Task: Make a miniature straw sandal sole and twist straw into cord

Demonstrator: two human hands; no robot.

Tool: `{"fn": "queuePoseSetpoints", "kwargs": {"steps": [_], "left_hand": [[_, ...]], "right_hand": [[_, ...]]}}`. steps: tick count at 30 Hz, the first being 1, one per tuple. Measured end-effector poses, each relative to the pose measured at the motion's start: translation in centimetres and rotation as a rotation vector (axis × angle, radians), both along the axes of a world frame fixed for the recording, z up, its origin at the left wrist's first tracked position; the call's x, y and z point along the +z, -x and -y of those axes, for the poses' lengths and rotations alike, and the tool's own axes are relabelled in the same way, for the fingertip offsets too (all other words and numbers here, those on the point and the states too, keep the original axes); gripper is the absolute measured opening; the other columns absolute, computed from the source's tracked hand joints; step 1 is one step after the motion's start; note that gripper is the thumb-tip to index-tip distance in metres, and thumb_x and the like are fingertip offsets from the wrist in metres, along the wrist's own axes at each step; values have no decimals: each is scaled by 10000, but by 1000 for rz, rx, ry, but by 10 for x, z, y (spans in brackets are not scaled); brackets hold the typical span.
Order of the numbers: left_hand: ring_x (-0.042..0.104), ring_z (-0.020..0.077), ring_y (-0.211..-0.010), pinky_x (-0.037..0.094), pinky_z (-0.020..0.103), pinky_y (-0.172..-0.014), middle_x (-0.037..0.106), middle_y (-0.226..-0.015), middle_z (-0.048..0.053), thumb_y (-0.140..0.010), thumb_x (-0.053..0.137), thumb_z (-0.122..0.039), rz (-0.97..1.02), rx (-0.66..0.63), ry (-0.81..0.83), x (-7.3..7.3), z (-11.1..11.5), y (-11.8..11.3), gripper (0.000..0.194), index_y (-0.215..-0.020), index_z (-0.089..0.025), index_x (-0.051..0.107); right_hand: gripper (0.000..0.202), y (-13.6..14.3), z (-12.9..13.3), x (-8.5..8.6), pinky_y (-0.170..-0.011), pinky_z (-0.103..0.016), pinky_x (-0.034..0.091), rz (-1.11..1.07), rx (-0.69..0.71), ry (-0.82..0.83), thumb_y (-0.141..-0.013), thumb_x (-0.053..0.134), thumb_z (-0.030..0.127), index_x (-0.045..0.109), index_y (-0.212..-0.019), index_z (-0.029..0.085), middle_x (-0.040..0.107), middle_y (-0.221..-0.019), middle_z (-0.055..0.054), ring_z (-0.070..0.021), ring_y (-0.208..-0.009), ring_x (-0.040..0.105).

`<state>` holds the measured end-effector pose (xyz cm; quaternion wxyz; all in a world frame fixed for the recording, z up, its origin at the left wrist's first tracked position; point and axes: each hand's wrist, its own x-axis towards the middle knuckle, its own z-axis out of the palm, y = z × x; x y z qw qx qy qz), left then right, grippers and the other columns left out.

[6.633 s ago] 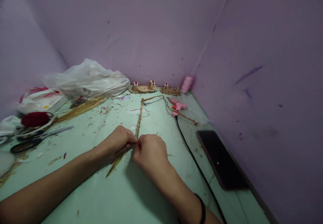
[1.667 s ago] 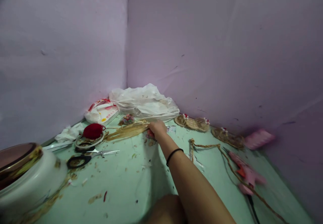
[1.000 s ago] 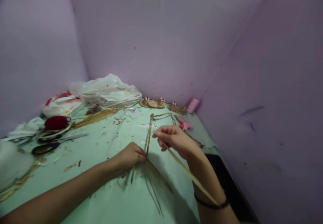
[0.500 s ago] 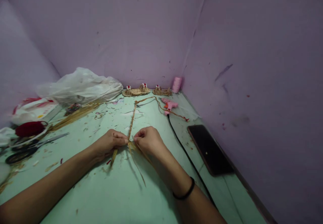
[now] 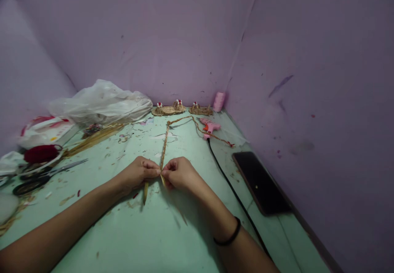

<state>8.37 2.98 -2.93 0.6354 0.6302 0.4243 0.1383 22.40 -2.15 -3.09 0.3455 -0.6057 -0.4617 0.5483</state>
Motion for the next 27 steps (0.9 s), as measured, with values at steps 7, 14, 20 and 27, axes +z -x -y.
{"fn": "queuePoseSetpoints", "kwargs": {"steps": [7,14,20,27], "left_hand": [[192,32,-364,107,209,-388,300,-356,-75,-545,526,-244,-54,-24,-24,1,1,-2,136,-476,-129,506],[191,37,-351,115,199,-380,285,-348,-76,-540,480,-239,-90,13,-7,2,2,-6,124,-459,-158,431],[261,56,-419,183,197,-408,329,-409,-52,-526,460,-176,-174,-97,-281,0,-5,-4,74,-470,-134,485],[295,67,-456,227,204,-440,364,-451,-36,-565,462,-198,-115,-200,-327,-7,-12,-1,133,-515,-111,549]], "right_hand": [[77,-3,-6,-7,-393,-179,267,254,9,-56,-625,509,124,569,-577,132,464,-447,41,-58,-411,359],[104,-3,-4,-6,-408,-177,265,341,22,-74,-636,495,150,592,-608,124,447,-477,32,-62,-447,353],[97,-6,-4,-1,-375,-179,230,371,45,-66,-618,505,179,581,-581,132,421,-441,41,-56,-409,331],[84,-9,-11,-5,-436,-181,345,197,109,40,-586,470,144,537,-537,139,514,-477,7,-80,-443,452]]}}
